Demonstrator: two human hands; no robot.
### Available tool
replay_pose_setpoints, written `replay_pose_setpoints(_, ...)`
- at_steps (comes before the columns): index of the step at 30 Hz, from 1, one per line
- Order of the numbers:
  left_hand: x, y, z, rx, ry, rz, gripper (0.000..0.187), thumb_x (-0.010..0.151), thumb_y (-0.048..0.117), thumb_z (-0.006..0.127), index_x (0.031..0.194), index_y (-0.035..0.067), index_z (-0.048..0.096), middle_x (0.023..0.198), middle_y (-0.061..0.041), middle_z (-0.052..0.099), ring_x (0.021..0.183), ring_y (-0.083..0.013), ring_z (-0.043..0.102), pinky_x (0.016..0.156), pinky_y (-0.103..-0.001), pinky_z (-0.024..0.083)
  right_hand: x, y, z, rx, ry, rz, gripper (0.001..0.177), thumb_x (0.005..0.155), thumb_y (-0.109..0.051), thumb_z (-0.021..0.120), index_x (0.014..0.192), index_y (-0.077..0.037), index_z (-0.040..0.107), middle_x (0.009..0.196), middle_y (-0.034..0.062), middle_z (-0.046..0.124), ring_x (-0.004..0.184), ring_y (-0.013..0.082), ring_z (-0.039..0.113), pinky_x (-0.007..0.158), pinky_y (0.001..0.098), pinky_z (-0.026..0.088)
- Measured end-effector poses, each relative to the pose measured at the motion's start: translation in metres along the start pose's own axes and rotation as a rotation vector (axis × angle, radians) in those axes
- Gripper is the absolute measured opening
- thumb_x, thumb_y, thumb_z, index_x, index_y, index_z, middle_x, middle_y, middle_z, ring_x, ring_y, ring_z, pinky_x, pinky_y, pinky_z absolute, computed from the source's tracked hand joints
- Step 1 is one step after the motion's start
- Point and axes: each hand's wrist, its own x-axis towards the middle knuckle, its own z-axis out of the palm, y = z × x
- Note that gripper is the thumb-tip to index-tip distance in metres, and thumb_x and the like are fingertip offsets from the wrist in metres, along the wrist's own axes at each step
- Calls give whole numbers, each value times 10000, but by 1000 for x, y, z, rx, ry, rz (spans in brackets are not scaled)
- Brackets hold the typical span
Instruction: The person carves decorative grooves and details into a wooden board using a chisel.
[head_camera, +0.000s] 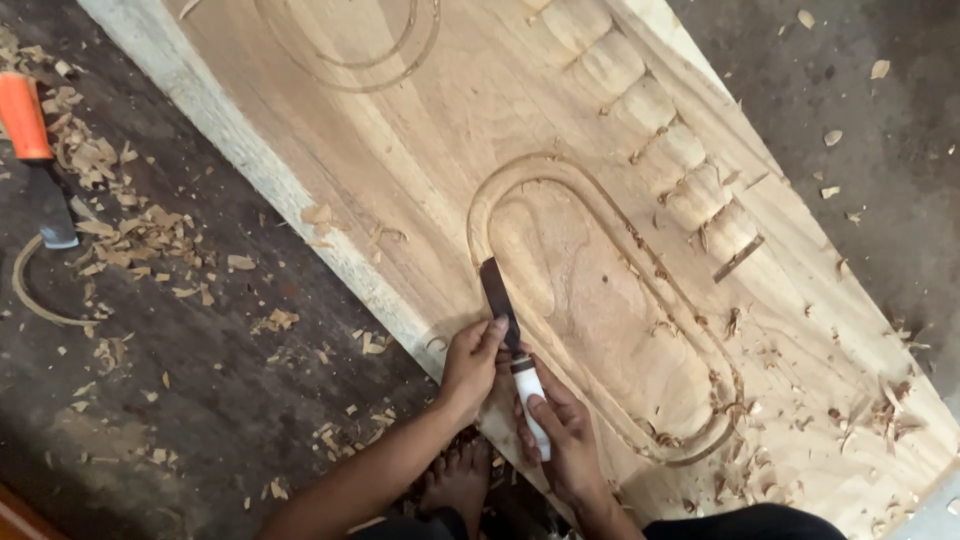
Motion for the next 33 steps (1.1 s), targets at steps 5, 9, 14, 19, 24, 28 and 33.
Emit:
replay_pose_setpoints(5, 0, 13, 1, -27, 43, 46, 338, 1059, 313, 532, 981, 35, 710, 828, -37, 737, 713, -100, 672, 677, -252, 550, 11, 4, 0, -42, -50, -15, 614, 1031, -133, 557, 1623, -139, 395, 657, 27, 531, 475, 71, 489, 408, 221, 411)
replay_pose_setpoints(9, 7, 5, -5, -18, 33, 47, 356, 1067, 332, 535, 958, 36, 700, 801, -31, 719, 692, -104, 659, 665, -253, 540, 15, 4, 4, 15, -12, -23, 611, 1006, -96, 553, 1597, -126, 402, 764, 48, 601, 532, 78, 519, 439, 216, 407)
replay_pose_setpoints(14, 35, 3, -13, -7, 56, 133, 352, 1079, 327, 572, 975, 22, 713, 818, 0, 670, 727, -84, 610, 675, -252, 505, 17, -19, 32, 19, 13, -27, 620, 982, -86, 556, 1587, -113, 427, 836, 55, 625, 540, 81, 522, 439, 220, 410)
replay_pose_setpoints(19, 18, 68, 6, 137, 32, 360, 343, 1052, 364, 549, 1006, 52, 682, 884, -8, 726, 794, -105, 684, 728, -267, 562, 23, -58, 77, 18, -62, -271, 627, 1003, -113, 572, 1597, -76, 372, 992, 51, 649, 590, 87, 528, 491, 232, 454)
replay_pose_setpoints(24, 2, 63, -1, 645, -135, 350, 383, 1051, 434, 521, 975, 120, 727, 798, 6, 705, 677, -107, 629, 614, -268, 507, 19, 5, -29, 84, -105, -201, 635, 978, -137, 604, 1571, -36, 401, 955, 121, 670, 595, 136, 583, 476, 263, 488)
replay_pose_setpoints(28, 15, 27, -24, 1316, -217, 219, 426, 1061, 476, 502, 915, 165, 753, 688, 5, 667, 506, -130, 528, 474, -279, 433, -6, 30, -47, 250, -32, 72, 629, 958, -153, 611, 1556, -91, 423, 893, 104, 662, 532, 108, 536, 438, 227, 438)
replay_pose_setpoints(33, 17, 33, -28, 1146, -204, 205, 380, 1043, 440, 482, 970, 182, 750, 730, 68, 733, 492, -32, 601, 466, -221, 472, 8, 13, -28, 224, -28, 51, 618, 958, -141, 590, 1550, -72, 429, 883, 117, 659, 540, 105, 528, 436, 240, 431)
